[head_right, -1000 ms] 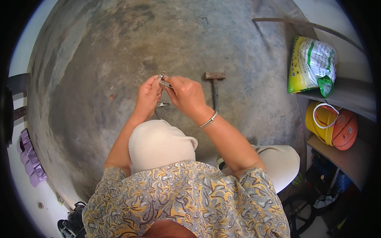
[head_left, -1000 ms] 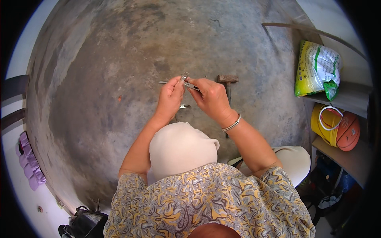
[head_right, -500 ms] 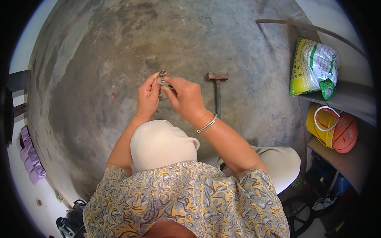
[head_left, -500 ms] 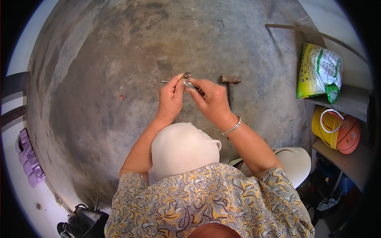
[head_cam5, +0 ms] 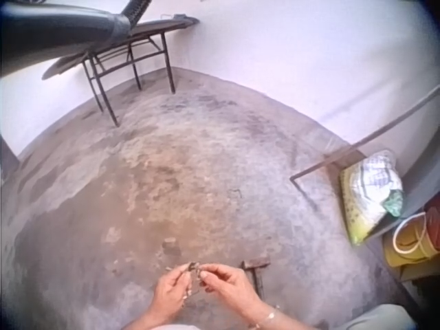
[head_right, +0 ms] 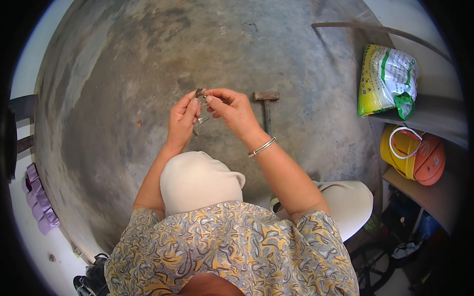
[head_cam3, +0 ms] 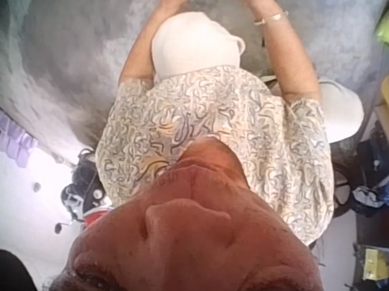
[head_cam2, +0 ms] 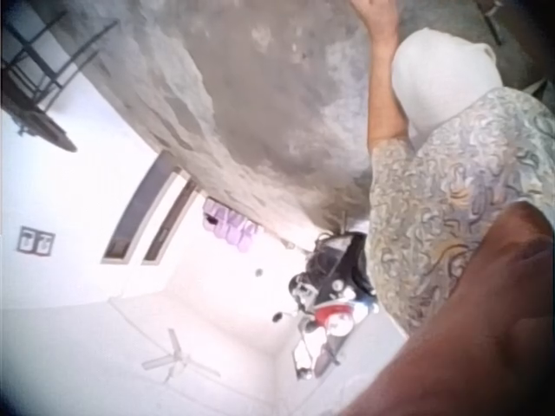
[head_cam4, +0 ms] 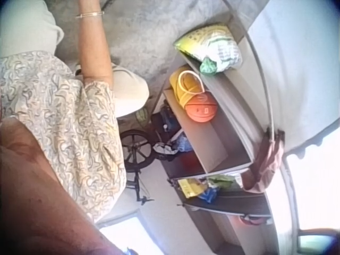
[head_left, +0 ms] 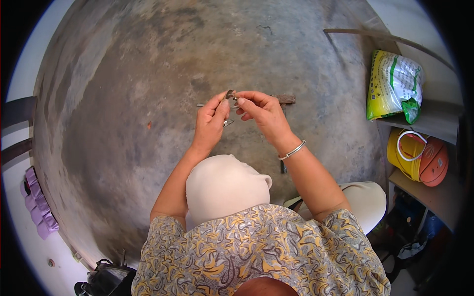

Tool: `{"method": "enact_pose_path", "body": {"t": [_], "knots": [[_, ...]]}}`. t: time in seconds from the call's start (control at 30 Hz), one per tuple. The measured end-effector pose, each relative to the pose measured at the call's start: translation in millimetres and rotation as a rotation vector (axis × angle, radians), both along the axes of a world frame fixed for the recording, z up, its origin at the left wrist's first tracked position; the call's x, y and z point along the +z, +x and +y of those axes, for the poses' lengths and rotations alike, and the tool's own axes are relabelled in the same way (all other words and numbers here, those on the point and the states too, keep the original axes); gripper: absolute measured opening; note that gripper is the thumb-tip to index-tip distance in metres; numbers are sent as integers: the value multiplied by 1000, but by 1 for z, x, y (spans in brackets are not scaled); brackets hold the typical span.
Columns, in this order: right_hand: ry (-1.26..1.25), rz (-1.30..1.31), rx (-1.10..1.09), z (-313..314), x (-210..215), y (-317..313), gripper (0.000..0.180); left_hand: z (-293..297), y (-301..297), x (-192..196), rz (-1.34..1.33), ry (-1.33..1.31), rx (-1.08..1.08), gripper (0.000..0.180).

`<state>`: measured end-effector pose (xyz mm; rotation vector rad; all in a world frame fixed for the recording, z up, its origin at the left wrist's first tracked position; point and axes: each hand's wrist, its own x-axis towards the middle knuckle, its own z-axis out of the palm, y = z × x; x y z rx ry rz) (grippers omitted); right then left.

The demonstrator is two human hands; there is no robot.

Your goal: The recorder is repairing a metal hinge using a hammer.

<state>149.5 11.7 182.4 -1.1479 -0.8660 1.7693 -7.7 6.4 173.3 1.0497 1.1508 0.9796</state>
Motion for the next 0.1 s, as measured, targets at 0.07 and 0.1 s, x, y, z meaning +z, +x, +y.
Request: {"method": "enact_pose_path", "body": {"t": [0.07, 0.1], "knots": [[153, -184, -9, -2, -7, -1, 29, 0, -4, -2, -35, -28, -28, 29], [306, -368, -18, -3, -12, -3, 30, 1, -6, -3, -70, -57, -54, 30]]}}
